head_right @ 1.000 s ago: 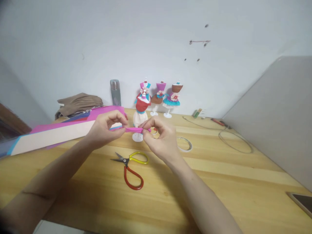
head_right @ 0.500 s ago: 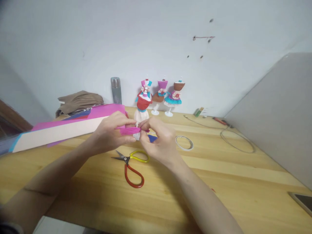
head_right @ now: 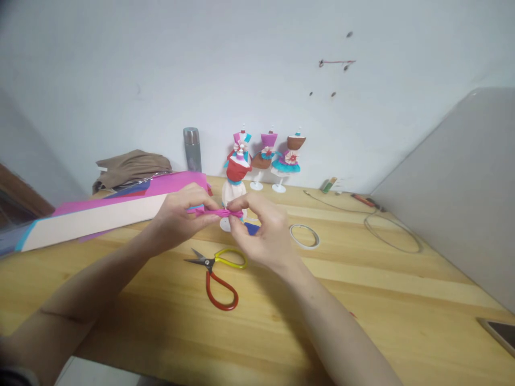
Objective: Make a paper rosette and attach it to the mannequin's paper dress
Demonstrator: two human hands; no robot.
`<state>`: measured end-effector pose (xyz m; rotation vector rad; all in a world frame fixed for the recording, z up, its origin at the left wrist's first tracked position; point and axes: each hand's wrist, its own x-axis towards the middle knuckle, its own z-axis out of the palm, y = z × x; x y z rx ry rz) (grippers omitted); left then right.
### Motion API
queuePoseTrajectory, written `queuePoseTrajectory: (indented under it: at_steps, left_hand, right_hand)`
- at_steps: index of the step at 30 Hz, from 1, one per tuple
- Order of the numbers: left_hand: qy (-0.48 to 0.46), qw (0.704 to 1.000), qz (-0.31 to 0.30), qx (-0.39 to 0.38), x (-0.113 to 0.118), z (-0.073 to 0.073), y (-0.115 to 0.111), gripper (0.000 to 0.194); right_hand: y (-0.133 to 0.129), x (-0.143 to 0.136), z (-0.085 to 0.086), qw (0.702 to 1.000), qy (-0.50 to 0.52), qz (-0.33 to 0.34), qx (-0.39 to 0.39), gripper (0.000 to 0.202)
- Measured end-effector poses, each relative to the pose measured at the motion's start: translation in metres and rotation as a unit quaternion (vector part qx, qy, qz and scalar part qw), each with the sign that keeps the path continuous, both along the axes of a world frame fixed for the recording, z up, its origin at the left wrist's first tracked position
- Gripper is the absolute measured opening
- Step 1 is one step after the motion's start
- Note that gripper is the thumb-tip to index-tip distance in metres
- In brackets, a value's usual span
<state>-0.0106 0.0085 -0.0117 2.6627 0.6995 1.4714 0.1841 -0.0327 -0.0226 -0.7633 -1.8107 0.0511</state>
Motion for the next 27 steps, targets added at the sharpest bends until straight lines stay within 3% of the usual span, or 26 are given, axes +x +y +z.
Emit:
queuePoseTrajectory:
  at_steps: [6, 12, 17, 23, 25, 27]
  left_hand:
    - [0.000, 1.000, -0.018, 0.008, 0.000, 0.000, 0.004, 0.008]
    - [0.004, 1.000, -0.022, 0.007, -0.002, 0.001, 0.005, 0.008]
    - [-0.003, 0.999, -0.039, -0.015, -0.002, -0.001, 0.009, 0.008]
    - [-0.053, 0.981, -0.059, -0.176, -0.009, 0.007, 0.016, 0.011]
    - [-0.066, 0.962, -0.084, -0.251, -0.010, 0.008, 0.019, 0.013]
    - [-0.064, 0.936, -0.113, -0.327, -0.010, 0.007, 0.022, 0.014]
  right_hand:
    - [0.001, 0.005, 0.005, 0.997, -0.079, 0.002, -0.001, 0.043]
    - [0.002, 0.001, 0.006, 0.998, -0.055, 0.000, 0.014, 0.009]
    - [0.003, 0.000, 0.005, 1.000, -0.015, 0.006, -0.024, 0.012]
    - [0.019, 0.034, 0.011, 0.985, 0.129, 0.010, -0.113, 0.006]
    - [0.028, 0.054, 0.011, 0.976, 0.059, -0.015, -0.210, 0.013]
    - [0.037, 0.070, 0.007, 0.943, -0.082, -0.059, -0.318, 0.015]
